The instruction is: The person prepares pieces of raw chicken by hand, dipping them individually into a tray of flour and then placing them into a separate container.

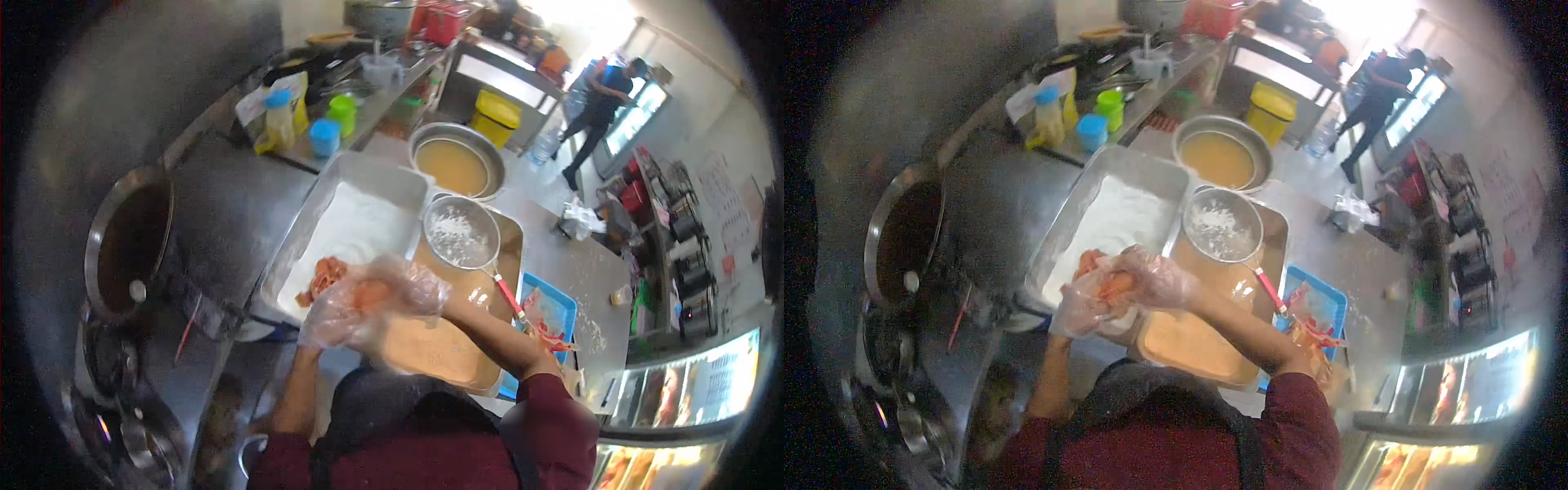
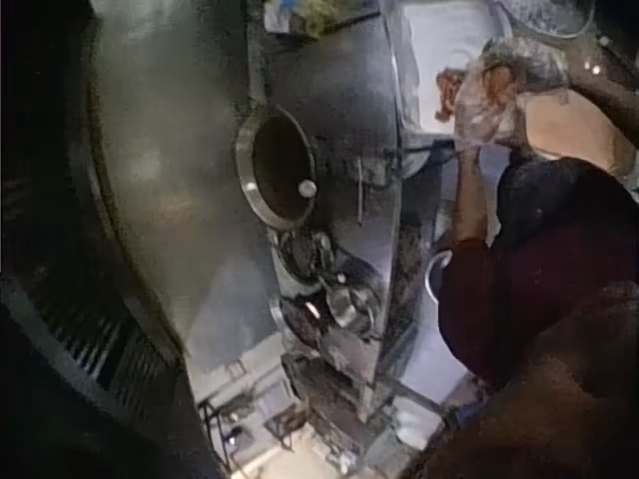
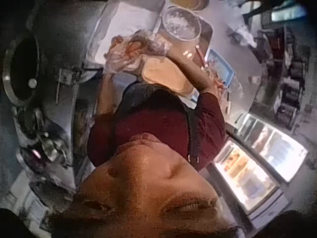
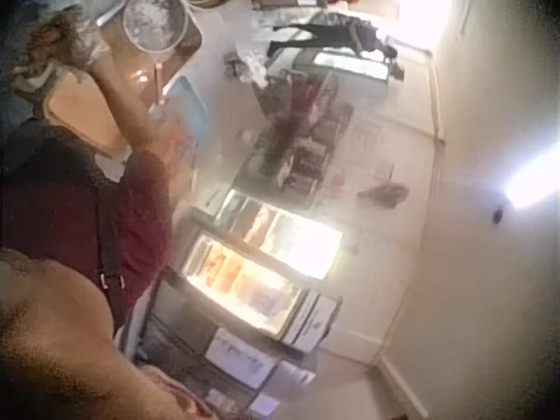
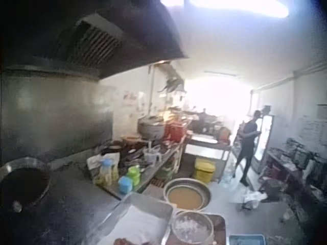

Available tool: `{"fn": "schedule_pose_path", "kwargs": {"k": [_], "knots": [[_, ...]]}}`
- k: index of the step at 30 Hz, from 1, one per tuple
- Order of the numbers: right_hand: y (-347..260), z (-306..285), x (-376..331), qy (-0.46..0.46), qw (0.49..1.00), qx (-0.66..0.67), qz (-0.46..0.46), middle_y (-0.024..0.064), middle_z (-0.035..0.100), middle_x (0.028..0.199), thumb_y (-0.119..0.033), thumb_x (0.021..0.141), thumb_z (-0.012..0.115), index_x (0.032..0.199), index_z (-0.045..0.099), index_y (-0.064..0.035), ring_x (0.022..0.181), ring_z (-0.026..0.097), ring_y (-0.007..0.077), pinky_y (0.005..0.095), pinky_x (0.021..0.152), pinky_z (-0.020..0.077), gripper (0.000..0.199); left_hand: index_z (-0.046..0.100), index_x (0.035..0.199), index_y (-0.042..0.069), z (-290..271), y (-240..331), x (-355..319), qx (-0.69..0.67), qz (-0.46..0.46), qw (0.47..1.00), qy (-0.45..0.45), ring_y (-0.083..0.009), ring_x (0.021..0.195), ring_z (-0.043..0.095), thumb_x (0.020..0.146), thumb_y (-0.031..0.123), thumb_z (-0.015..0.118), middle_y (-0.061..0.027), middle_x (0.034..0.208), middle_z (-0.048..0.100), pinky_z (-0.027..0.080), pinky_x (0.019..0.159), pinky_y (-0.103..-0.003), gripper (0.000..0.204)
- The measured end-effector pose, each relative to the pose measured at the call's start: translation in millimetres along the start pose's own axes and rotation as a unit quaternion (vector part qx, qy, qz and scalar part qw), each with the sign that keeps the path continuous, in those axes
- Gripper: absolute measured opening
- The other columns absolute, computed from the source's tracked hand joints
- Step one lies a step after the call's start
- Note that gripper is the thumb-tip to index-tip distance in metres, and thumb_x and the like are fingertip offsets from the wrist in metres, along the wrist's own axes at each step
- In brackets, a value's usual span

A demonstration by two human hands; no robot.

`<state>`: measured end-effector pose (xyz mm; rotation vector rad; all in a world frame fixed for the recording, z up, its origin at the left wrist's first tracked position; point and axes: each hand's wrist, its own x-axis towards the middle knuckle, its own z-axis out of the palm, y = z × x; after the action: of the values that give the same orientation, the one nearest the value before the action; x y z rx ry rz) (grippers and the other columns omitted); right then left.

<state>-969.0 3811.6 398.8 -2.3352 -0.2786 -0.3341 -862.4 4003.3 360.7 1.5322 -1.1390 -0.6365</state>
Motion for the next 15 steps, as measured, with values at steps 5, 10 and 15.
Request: {"fn": "schedule_pose_path", "kwargs": {"k": [5, 10, 15], "knots": [[5, 8, -2, 0.01, 0.997, -0.005, 0.071, 0.0192, 0.059, 0.113, -0.021, 0.069, 0.081, 0.115, 0.062, -0.0051, 0.104, 0.056, 0.0366, 0.042, 0.092, 0.047, 0.053, 0.037, 0.141, -0.002, 7, -12, 1, -0.077, -0.017, 0.997, -0.015, -0.0171, 0.107, 0.059, 0.089, 0.002, 0.061, -0.0128, 0.126, 0.058, 0.053, 0.079, -0.025, 0.058], [9, 11, 2, 0.035, 0.999, -0.013, 0.003, 0.0154, 0.063, 0.099, -0.012, 0.07, 0.076, 0.114, 0.063, -0.008, 0.099, 0.059, 0.033, 0.0423, 0.087, 0.0478, 0.046, 0.048, 0.131, -0.007, 15, -6, 6, -0.087, -0.036, 0.994, 0.057, -0.0255, 0.11, 0.059, 0.088, 0.021, 0.066, -0.0182, 0.119, 0.061, 0.047, 0.095, -0.035, 0.054], [28, 26, 12, 0.084, 0.994, -0.057, -0.03, 0.012, 0.062, 0.095, -0.01, 0.068, 0.076, 0.112, 0.064, -0.0108, 0.093, 0.059, 0.0307, 0.0412, 0.083, 0.0473, 0.045, 0.047, 0.131, -0.009, 8, -7, 9, 0.05, -0.024, 0.994, 0.095, -0.0257, 0.112, 0.058, 0.089, 0.018, 0.065, -0.0182, 0.12, 0.06, 0.045, 0.098, -0.036, 0.053]]}}
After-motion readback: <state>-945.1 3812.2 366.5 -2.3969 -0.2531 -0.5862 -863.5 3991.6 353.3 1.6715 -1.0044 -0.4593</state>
